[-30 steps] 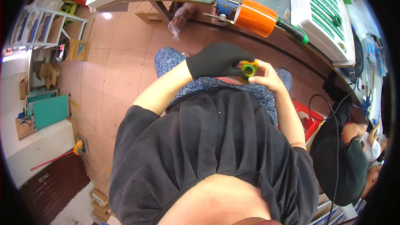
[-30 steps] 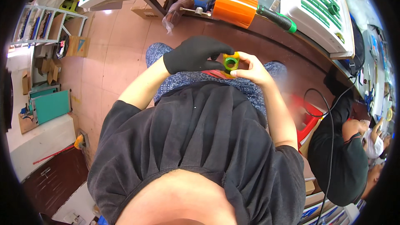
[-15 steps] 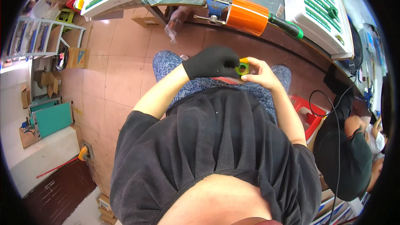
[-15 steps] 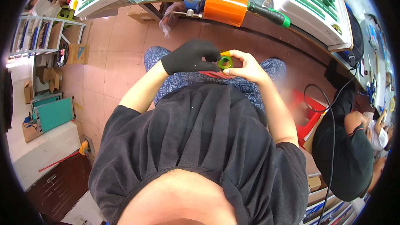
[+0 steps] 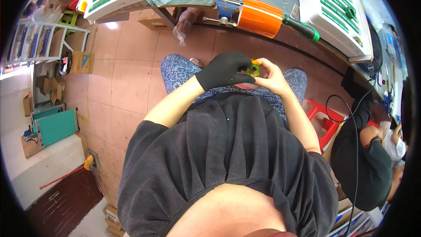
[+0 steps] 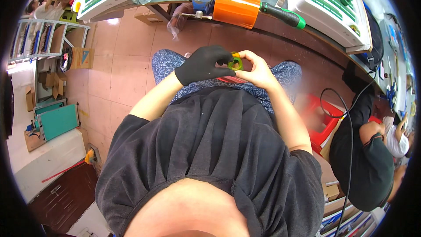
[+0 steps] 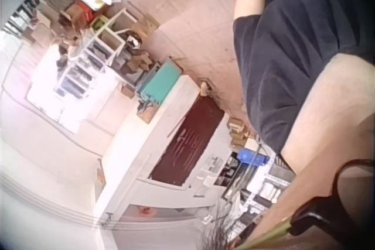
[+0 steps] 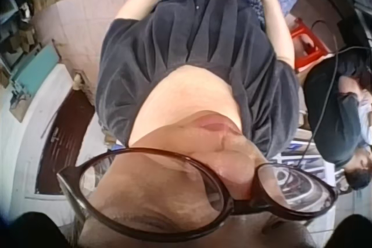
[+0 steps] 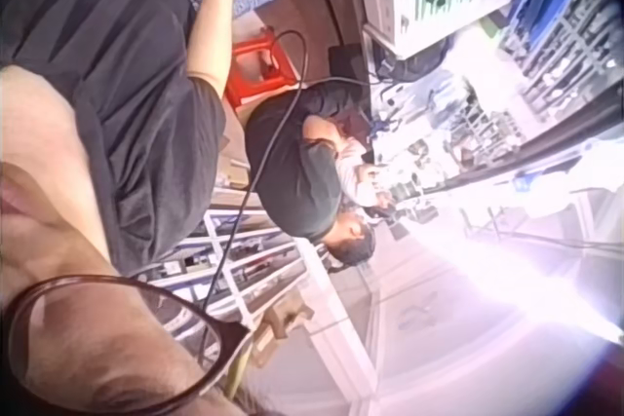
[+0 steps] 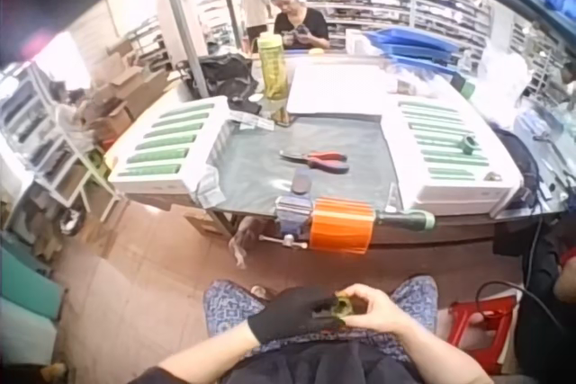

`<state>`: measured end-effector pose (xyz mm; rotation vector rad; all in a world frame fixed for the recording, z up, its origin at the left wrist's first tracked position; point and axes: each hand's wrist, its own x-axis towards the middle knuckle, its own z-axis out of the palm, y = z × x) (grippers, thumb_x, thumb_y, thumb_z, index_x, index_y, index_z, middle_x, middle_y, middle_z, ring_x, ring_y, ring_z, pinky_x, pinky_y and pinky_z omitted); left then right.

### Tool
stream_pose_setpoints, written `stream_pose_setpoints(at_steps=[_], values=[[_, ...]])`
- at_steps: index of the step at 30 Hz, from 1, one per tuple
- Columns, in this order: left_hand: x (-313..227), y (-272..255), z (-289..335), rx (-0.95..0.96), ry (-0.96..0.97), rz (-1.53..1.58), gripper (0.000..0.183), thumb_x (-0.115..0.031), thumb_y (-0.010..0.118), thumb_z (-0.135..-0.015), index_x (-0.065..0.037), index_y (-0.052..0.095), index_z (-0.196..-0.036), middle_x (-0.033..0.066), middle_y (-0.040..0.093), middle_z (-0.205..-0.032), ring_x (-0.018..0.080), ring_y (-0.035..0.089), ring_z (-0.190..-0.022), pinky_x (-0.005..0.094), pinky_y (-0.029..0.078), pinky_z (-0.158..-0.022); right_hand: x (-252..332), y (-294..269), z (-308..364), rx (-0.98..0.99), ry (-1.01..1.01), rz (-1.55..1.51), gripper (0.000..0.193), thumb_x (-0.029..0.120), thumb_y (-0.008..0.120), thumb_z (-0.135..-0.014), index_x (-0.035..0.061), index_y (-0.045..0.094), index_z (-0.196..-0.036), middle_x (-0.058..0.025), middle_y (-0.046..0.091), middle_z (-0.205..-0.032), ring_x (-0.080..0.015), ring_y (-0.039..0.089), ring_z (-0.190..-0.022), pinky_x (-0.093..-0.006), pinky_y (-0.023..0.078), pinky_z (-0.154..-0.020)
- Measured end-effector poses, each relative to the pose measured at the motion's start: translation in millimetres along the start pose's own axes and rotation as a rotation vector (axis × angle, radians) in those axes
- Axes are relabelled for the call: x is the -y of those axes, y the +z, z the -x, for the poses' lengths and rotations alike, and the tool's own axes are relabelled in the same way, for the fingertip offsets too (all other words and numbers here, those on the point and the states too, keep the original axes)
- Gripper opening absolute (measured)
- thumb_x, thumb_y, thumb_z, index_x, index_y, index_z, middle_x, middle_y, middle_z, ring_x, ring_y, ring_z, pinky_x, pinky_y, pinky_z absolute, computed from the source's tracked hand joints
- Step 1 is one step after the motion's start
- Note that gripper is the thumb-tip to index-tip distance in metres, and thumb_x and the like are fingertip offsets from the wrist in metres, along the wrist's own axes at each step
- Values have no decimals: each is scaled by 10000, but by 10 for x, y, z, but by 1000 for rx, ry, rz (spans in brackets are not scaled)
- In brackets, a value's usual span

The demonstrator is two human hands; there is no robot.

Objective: The person takes battery cells from a tray, wraps them with tape pulled from a dispenser by hand, presses the tape down, and reorganizes the trays on the table.

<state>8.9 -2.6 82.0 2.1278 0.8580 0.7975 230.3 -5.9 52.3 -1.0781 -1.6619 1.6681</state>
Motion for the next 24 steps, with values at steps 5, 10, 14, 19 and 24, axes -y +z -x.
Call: stream_pose_setpoints(at_steps=[5,10,14,19,24], values=[[164,69,76,-48,40,-24,198,-198,694,-790,-39,654,-900,97,602,-810,233,599,-730,332,468,-658,-19,56,-10,-22,-23,12,413,89,761,-693,38,611,-1074,-40,618,-1025,-129,538,-1016,-279,376,-954],[37,-8,49,-53,-49,77,170,-174,687,-791,-42,660,-894,89,619,-808,226,598,-718,332,469,-648,-44,92,-29,-124,-88,93,421,127,794,-685,31,603,-1048,-40,611,-1000,-130,545,-1006,-285,406,-920],[76,84,53,-119,-46,32,151,-147,681,-792,-41,663,-897,84,629,-815,220,603,-722,323,470,-646,-36,174,-62,-235,-127,214,426,150,807,-675,27,596,-1024,-49,597,-983,-147,556,-996,-289,423,-901],[130,129,86,-192,-110,98,146,-136,680,-792,-35,660,-896,94,639,-822,225,613,-725,329,479,-657,4,222,-52,-292,-141,318,440,166,819,-657,35,590,-1009,-74,571,-976,-191,567,-961,-299,432,-882],[61,140,39,-197,-160,76,174,-157,689,-792,-26,661,-903,103,644,-804,231,632,-726,329,492,-665,-76,245,-72,-394,-188,406,427,171,818,-648,37,578,-975,-87,576,-955,-229,572,-941,-334,433,-898]])
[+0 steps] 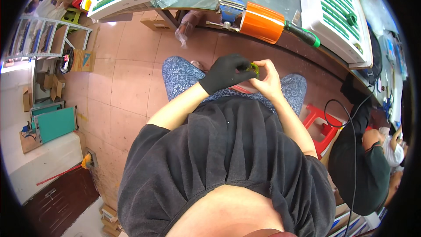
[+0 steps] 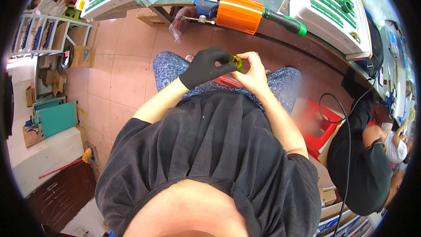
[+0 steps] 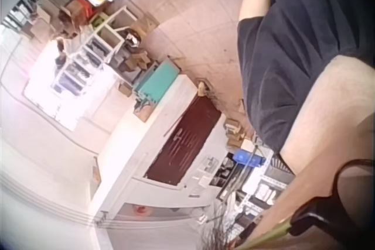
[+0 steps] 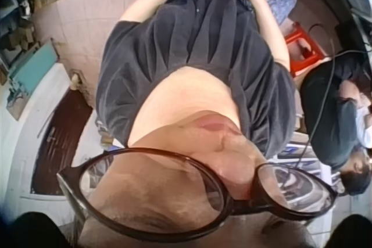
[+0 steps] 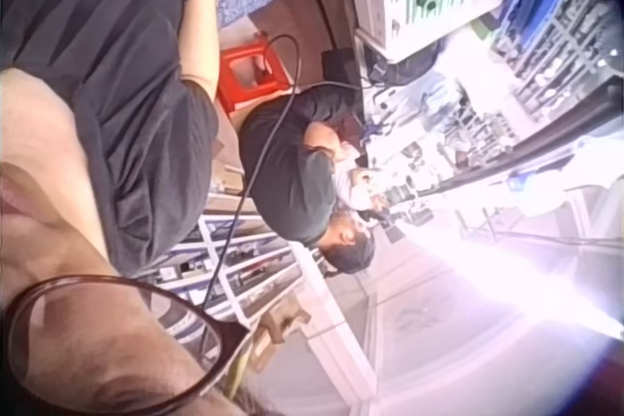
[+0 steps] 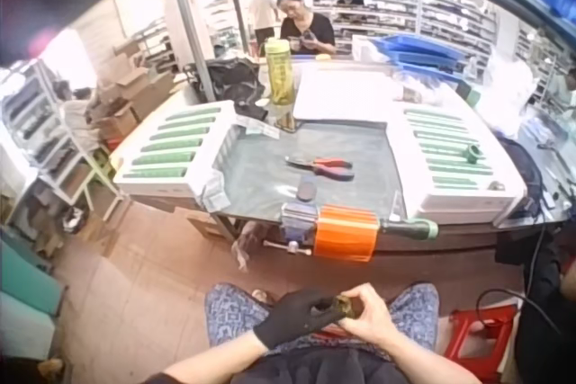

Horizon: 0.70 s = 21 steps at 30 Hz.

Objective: The person takes battery cells from a tray, wraps them with tape pulled from a dispenser by hand, presses the tape down, and reorganizes the trays on the table.

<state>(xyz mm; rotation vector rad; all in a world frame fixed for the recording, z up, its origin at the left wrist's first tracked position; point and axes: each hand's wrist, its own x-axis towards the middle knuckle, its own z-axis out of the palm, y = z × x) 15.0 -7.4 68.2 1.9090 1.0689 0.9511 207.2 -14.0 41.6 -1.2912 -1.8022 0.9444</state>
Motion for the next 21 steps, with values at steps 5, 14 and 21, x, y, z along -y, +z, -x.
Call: stream_pose_setpoints(at_steps=[5,14,21], values=[[24,74,-3,-32,-106,-23,206,-190,703,-793,-16,673,-899,113,658,-822,235,654,-739,322,508,-682,-2,55,18,-89,-60,124,417,190,811,-641,52,567,-950,-87,579,-924,-260,576,-927,-449,355,-1019],[16,117,-20,-48,-135,41,235,-212,702,-797,-10,684,-915,129,671,-829,224,664,-762,317,512,-701,-35,93,16,-196,-132,242,419,182,794,-626,56,541,-935,-82,559,-906,-265,572,-898,-519,257,-1089],[88,32,-25,-38,-115,96,182,-188,668,-818,-21,684,-890,117,653,-815,213,645,-736,317,498,-697,21,-142,-34,178,54,-148,421,127,755,-709,41,519,-1047,-78,551,-1010,-192,541,-1030,-335,405,-977]])
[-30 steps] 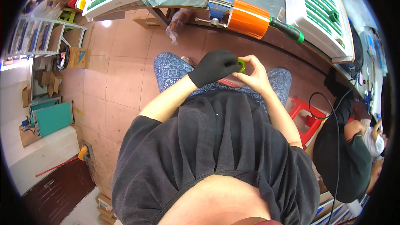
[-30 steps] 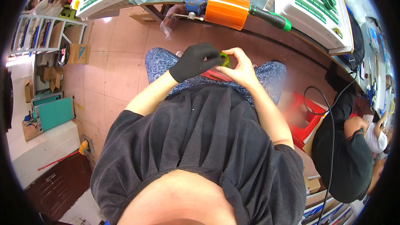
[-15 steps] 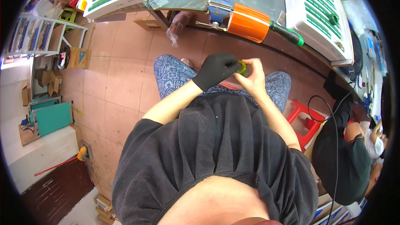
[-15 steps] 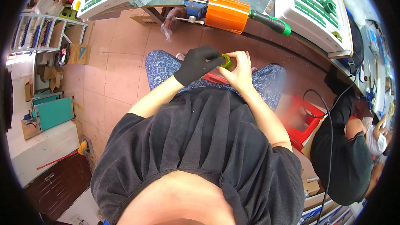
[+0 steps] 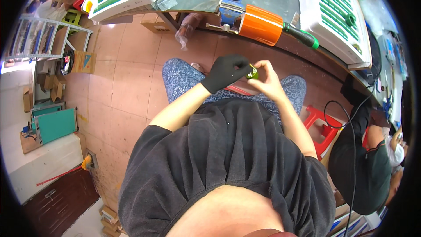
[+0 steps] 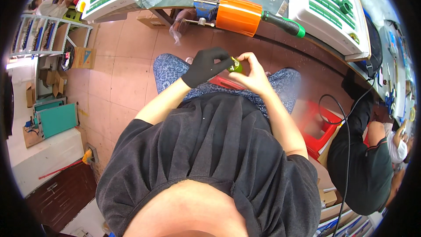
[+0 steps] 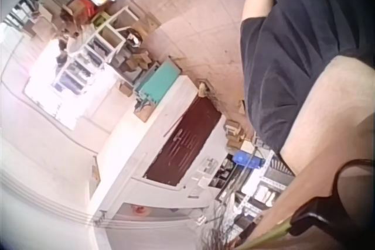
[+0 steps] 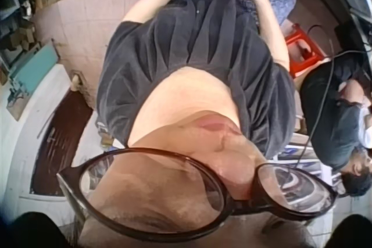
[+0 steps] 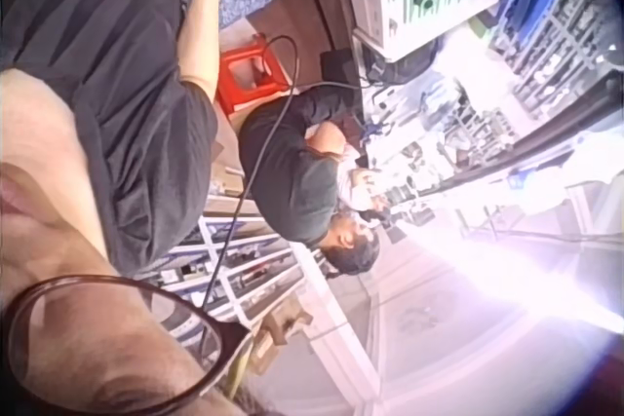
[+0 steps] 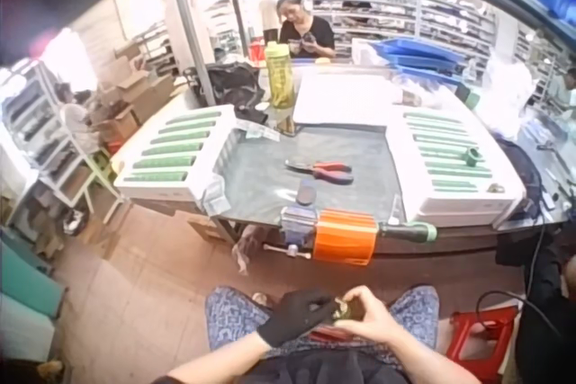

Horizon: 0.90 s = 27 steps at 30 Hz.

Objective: The person takes battery cells from a tray, wraps them with tape pulled from a dispenser by hand, presses the tape down, and reorganizes the trays on the table.

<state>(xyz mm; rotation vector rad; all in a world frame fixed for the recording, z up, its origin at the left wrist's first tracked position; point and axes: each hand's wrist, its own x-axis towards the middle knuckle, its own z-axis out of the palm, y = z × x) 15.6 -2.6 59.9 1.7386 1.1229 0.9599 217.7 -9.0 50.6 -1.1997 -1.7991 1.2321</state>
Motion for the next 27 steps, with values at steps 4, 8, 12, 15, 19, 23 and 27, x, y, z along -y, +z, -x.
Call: stream_pose_setpoints(at_steps=[4,8,12,15,19,23,27], values=[[-112,-149,0,148,129,54,124,-139,656,-824,-30,685,-875,97,648,-833,196,633,-775,308,485,-725,-27,-244,-163,398,12,-278,415,129,737,-760,20,553,-1116,-68,528,-1215,-193,488,-1153,-358,367,-1019],[-195,-190,-26,158,135,129,110,-111,672,-800,-31,687,-873,83,648,-842,198,629,-804,307,482,-731,29,-233,-210,462,-93,-277,429,152,759,-746,31,575,-1115,-91,526,-1266,-212,470,-1199,-367,344,-1040],[-269,-321,-20,141,291,-75,137,-147,719,-755,-65,694,-861,66,632,-877,229,610,-834,325,485,-745,69,-228,-196,431,-62,-347,451,204,789,-716,52,598,-1096,-106,571,-1227,-233,442,-1266,-388,294,-1078],[-334,-392,-34,136,477,-453,173,-204,735,-730,-109,694,-869,55,614,-876,252,581,-868,363,470,-798,112,-237,-160,356,-83,-186,438,221,797,-699,59,614,-1062,-106,598,-1195,-235,444,-1278,-440,214,-1119],[-379,-336,-1,144,597,-596,242,-254,732,-704,-150,669,-913,40,593,-842,266,549,-881,423,417,-889,152,-259,-137,271,-92,-45,427,235,798,-688,68,621,-1039,-107,615,-1173,-229,481,-1248,-501,90,-1147],[-374,-308,11,190,634,-539,252,-256,727,-703,-141,648,-914,41,589,-835,261,552,-853,421,411,-862,149,-219,-62,257,-38,-136,414,209,804,-679,72,620,-1024,-108,612,-1179,-228,495,-1232,-496,91,-1147],[-346,-287,46,333,617,-560,184,-252,682,-738,-130,622,-862,43,582,-752,249,563,-768,397,414,-741,260,-139,9,305,6,-259,405,141,808,-668,48,609,-1007,-84,616,-1112,-190,575,-1077,-453,117,-1152]])
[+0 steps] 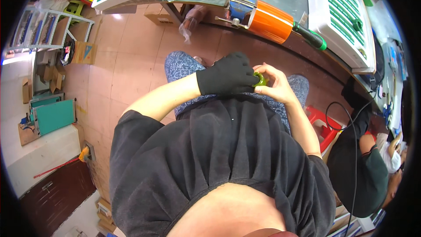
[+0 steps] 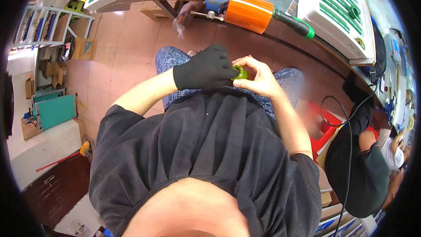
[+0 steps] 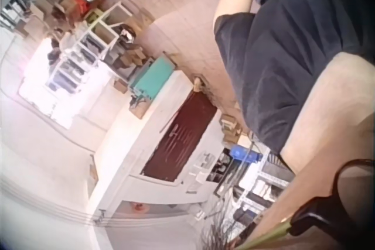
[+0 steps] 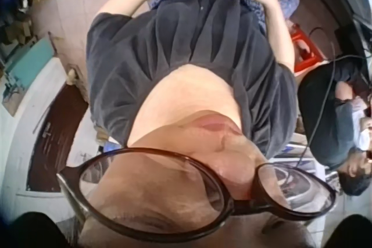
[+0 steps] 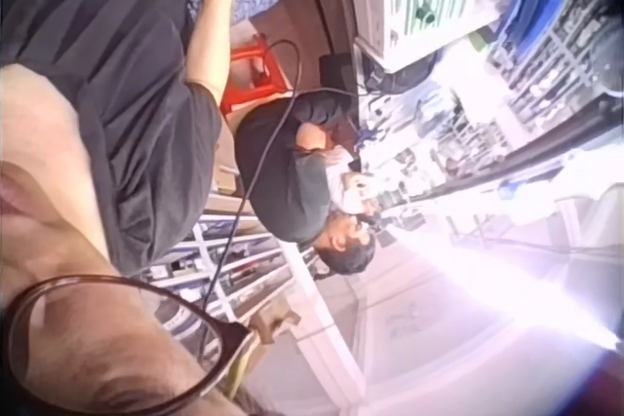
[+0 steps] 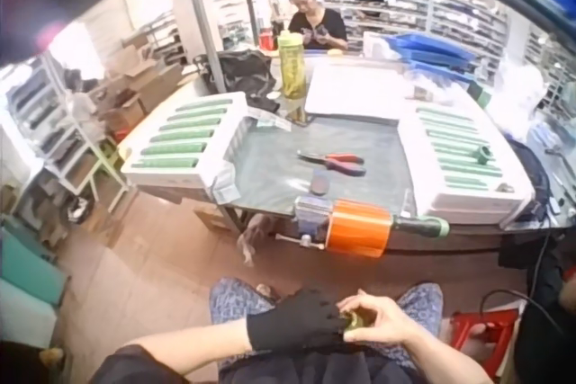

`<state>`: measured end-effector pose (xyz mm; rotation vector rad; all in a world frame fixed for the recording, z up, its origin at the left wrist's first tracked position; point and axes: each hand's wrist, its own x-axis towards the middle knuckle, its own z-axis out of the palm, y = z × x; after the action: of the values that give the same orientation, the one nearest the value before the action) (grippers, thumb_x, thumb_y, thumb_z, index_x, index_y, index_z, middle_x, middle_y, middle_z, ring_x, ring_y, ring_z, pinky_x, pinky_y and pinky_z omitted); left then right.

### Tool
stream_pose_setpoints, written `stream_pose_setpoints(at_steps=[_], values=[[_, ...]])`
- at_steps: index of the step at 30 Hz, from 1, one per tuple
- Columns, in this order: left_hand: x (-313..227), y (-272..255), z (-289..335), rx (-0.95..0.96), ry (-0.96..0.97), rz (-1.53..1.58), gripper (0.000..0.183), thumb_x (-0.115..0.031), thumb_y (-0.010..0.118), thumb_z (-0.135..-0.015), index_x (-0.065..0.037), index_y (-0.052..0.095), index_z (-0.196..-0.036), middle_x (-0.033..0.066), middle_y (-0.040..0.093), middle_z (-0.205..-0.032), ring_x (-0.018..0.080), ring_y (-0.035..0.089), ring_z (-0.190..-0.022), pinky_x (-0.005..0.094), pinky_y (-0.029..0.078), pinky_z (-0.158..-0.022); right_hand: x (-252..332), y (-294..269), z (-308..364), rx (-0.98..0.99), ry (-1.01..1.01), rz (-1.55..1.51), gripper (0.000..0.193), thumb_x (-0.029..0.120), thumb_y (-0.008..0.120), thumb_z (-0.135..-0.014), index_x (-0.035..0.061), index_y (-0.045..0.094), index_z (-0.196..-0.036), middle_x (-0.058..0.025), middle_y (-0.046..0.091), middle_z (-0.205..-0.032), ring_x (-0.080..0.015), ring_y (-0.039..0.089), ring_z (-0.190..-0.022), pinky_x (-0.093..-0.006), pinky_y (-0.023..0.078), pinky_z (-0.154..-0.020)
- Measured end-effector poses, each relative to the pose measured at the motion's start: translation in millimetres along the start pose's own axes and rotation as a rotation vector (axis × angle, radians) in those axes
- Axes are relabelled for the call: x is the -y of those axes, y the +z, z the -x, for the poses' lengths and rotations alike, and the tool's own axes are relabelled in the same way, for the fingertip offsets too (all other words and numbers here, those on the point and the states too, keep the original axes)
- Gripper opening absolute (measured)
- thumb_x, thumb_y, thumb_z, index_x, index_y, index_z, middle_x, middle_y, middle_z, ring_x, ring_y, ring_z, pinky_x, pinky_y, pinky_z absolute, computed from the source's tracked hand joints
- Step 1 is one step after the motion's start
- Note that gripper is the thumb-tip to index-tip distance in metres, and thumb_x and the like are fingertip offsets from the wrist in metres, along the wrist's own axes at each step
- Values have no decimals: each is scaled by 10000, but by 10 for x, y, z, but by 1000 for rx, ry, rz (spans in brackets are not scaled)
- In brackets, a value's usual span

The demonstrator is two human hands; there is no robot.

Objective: The person takes battery cells from a tray, wraps them with tape pulled from a dispenser by hand, presses the tape down, and reorganizes the trays on the table.

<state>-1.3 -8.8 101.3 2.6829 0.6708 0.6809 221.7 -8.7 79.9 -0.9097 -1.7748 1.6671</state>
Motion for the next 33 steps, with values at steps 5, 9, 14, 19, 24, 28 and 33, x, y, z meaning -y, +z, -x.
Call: stream_pose_setpoints(at_steps=[5,9,14,19,24,28,33], values=[[-33,-62,-14,120,7,-4,161,-263,636,-760,-109,591,-759,62,573,-660,258,565,-668,385,419,-659,51,22,-30,90,-62,135,382,125,798,-686,40,608,-1007,-44,622,-1036,-146,600,-977,-430,120,-1159],[-111,-132,-45,252,-81,15,187,-275,632,-766,-106,590,-695,85,583,-672,271,568,-664,391,429,-648,89,14,-54,143,-16,159,390,126,797,-676,57,616,-1015,-38,629,-1039,-152,598,-1007,-456,93,-1160],[-104,-216,75,-81,-55,50,153,-243,655,-783,-101,685,-831,113,621,-759,277,600,-731,398,469,-712,178,-78,-130,83,-107,144,440,158,822,-638,75,630,-1026,-78,631,-1074,-209,561,-1121,-498,76,-1155],[-45,-452,282,-714,-777,775,170,-77,655,-826,-29,677,-989,98,656,-850,159,636,-799,306,506,-725,112,-182,-141,60,-99,189,468,174,831,-630,70,635,-1042,-106,628,-1102,-223,540,-1162,-496,115,-1151],[193,-88,231,-208,-480,728,199,-167,638,-870,-40,669,-1021,96,682,-902,195,656,-834,314,509,-763,125,-111,-260,208,-126,83,473,185,834,-632,55,645,-1045,-97,631,-1116,-225,558,-1131,-499,92,-1153],[143,-121,51,-9,-232,566,207,-237,675,-811,-83,677,-950,110,675,-862,289,651,-767,366,504,-686,259,-64,-181,262,-20,-39,456,175,826,-642,14,659,-1035,-78,653,-1073,-205,577,-1084,-491,25,-1158],[5,-209,-190,162,-115,232,167,-201,623,-767,-86,622,-889,114,653,-799,325,643,-700,409,498,-608,207,0,-124,217,67,-149,429,90,825,-642,5,670,-1033,-16,661,-1007,-130,558,-1009,-393,270,-1100]])
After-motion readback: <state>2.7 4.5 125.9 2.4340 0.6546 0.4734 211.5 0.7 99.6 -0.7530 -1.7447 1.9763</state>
